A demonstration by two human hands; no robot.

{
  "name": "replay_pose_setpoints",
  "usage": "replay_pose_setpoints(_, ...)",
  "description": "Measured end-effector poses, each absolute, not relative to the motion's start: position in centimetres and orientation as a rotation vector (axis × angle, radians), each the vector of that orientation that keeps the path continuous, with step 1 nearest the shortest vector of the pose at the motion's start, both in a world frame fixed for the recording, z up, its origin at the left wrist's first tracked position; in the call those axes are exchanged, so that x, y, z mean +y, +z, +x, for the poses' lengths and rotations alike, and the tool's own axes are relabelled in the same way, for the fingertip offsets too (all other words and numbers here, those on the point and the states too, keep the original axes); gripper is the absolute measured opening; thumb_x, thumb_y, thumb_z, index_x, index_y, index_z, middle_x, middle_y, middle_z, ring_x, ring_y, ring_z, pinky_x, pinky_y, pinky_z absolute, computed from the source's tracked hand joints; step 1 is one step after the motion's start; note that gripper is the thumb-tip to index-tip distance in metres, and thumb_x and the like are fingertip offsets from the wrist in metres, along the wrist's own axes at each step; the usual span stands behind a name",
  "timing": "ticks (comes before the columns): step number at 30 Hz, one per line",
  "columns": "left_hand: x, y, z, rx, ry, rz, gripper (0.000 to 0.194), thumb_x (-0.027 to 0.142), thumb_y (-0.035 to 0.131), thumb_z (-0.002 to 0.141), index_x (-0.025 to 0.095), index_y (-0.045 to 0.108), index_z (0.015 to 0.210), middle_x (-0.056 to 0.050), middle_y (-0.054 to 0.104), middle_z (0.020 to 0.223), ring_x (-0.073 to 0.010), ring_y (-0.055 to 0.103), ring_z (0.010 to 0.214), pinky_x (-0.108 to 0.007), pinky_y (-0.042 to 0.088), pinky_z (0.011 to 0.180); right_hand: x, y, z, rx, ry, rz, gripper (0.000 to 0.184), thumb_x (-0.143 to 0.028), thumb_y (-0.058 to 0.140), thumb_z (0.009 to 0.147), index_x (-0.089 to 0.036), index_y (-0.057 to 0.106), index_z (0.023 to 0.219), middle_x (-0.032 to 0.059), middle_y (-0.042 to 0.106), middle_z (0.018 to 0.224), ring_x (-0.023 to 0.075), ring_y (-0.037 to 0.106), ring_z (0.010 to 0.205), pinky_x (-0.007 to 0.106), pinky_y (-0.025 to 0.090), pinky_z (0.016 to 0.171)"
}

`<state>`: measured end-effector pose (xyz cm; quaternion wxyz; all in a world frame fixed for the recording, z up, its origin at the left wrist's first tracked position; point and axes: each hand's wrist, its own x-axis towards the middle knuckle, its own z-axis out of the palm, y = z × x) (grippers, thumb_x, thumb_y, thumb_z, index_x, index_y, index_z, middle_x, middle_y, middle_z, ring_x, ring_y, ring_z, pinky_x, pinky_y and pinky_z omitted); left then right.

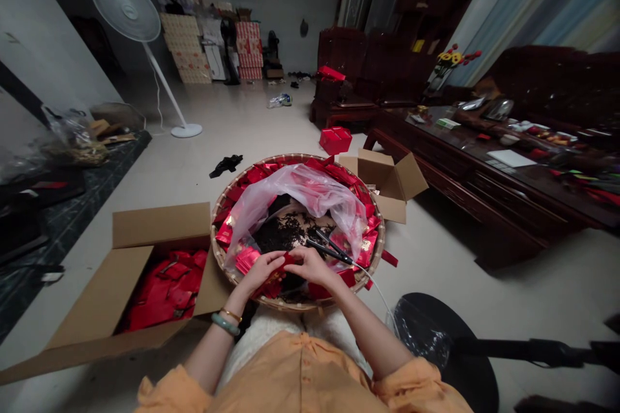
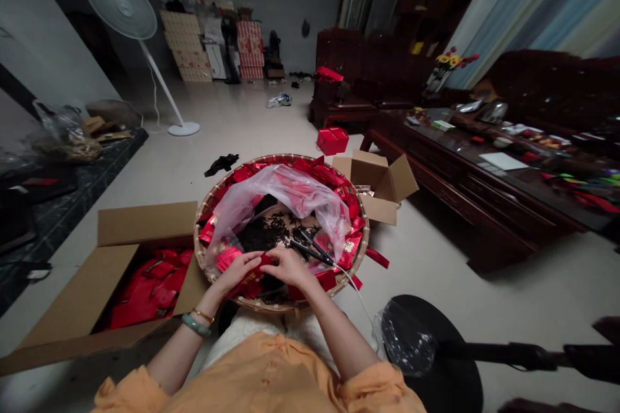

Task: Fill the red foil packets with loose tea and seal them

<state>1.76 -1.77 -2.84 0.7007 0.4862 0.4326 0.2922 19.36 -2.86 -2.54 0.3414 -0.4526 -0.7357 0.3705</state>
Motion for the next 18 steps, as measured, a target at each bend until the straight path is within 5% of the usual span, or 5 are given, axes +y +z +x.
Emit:
replay_pose_setpoints(7, -1.6, -2.9, 1.6, 0.972, 0.597, 1.166, 0.051, 0.046, 0.063, 0.071, 0.014, 0.060, 0.111, -0.008, 0.068, 0.092, -0.0165, 0.062, 0.071, -0.030, 0.049, 0.067, -3.2, -3.2, 19.2, -1.845, 1.273, -1.039, 0.030, -0.016, 0.054, 0.076, -0.020, 0.066, 0.103, 0.0020, 0.070, 0.092, 0.0193, 0.063, 0.085, 0.032, 0.048, 0.079)
replay_pose_setpoints(11, -1.1, -2.6, 0.3, 1.045, 0.569, 1.441, 0.037, 0.045, 0.058, 0.074, 0.015, 0.067, 0.094, -0.005, 0.069, 0.087, -0.0194, 0.060, 0.082, -0.029, 0.047, 0.075, -3.1, -3.8, 19.5, -1.692, 1.422, -1.004, 0.039, -0.017, 0.054, 0.073, -0.020, 0.062, 0.111, 0.0023, 0.069, 0.100, 0.0208, 0.062, 0.093, 0.036, 0.047, 0.085)
replay_pose_setpoints(18, -1.5, -2.4, 0.4, 1.093, 0.584, 1.629, 0.027, 0.040, 0.054, 0.077, 0.014, 0.062, 0.083, -0.002, 0.064, 0.078, -0.0162, 0.057, 0.073, -0.026, 0.044, 0.068, -3.2, -4.1, 20.0, -1.500, 1.505, -1.066, 0.018, -0.017, 0.058, 0.067, -0.015, 0.067, 0.083, 0.0013, 0.069, 0.079, 0.0165, 0.063, 0.076, 0.031, 0.047, 0.077)
